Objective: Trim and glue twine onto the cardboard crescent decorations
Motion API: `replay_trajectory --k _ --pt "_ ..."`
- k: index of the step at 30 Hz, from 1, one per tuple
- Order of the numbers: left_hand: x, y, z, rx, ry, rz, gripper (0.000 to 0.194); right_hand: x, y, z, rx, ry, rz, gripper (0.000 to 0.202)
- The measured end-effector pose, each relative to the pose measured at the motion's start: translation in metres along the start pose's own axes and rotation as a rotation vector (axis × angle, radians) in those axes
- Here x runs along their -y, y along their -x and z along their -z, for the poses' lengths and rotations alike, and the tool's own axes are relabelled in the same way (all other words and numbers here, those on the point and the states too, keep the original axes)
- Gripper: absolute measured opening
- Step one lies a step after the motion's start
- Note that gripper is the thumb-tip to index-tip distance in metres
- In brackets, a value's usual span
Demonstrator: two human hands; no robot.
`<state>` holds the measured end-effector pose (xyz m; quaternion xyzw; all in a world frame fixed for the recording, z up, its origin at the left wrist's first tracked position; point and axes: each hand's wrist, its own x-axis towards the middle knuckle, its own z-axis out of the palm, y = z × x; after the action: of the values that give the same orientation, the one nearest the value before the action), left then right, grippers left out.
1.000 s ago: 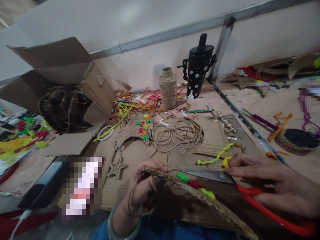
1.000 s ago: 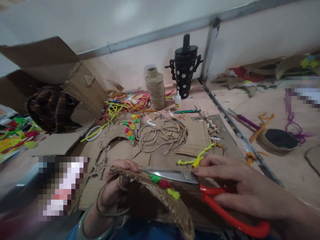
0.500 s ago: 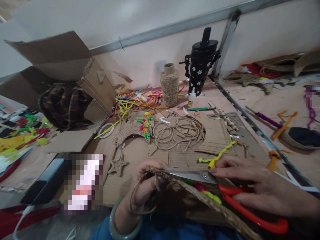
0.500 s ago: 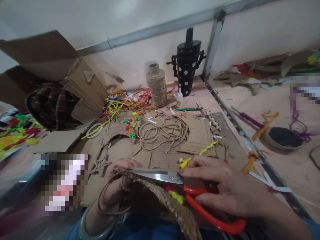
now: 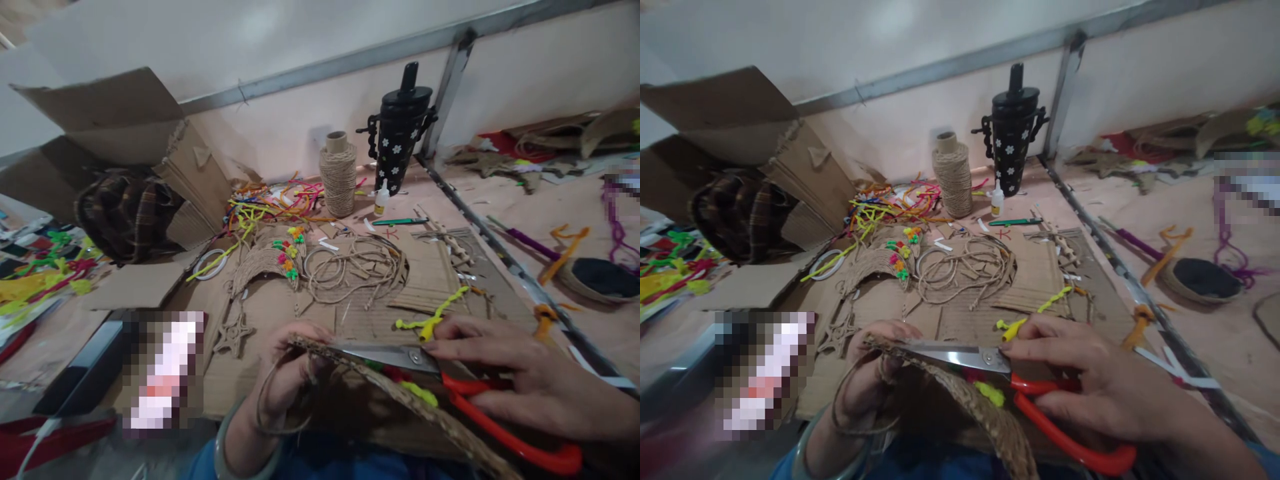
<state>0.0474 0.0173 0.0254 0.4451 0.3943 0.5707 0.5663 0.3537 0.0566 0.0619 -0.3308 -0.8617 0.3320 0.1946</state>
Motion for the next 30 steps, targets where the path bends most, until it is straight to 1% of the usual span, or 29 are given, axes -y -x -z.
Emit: replay_trajectory --k 2,4,10,14,17,23,26,30 --pt "-0.002 -0.003 -0.002 0.038 0.001 -0.044 0.011 0.000 0.001 0.001 -0.012 -0.006 0.009 0.036" --pt "-0.003 -0.006 -0.003 0.064 0.011 -0.058 0.009 0.000 0.001 0.002 -0.023 -0.018 0.017 0.035" --pt "-0.005 -0.010 -0.005 0.059 0.017 -0.086 0.009 0.000 0.002 0.004 -0.007 -0.002 -0.003 0.035" --pt "-0.005 -0.009 -0.005 0.052 0.029 -0.049 0.011 -0.003 0.003 0.004 -0.059 -0.003 0.018 0.035" --pt "-0.003 -0.007 -0.004 0.068 0.040 -0.037 0.013 -0.007 0.004 0.003 -0.096 0.009 0.042 0.034" --pt "-0.001 -0.007 -0.002 0.092 0.042 -0.096 0.012 -0.010 0.003 0.002 -0.159 0.021 0.057 0.040" --pt "-0.005 -0.008 -0.005 0.076 0.024 -0.085 0.011 -0.007 0.001 0.001 -0.143 0.015 0.062 0.039" --pt "-0.009 -0.009 -0.009 0.043 0.064 -0.031 0.010 -0.003 0.002 0.000 -0.065 0.003 0.032 0.039"
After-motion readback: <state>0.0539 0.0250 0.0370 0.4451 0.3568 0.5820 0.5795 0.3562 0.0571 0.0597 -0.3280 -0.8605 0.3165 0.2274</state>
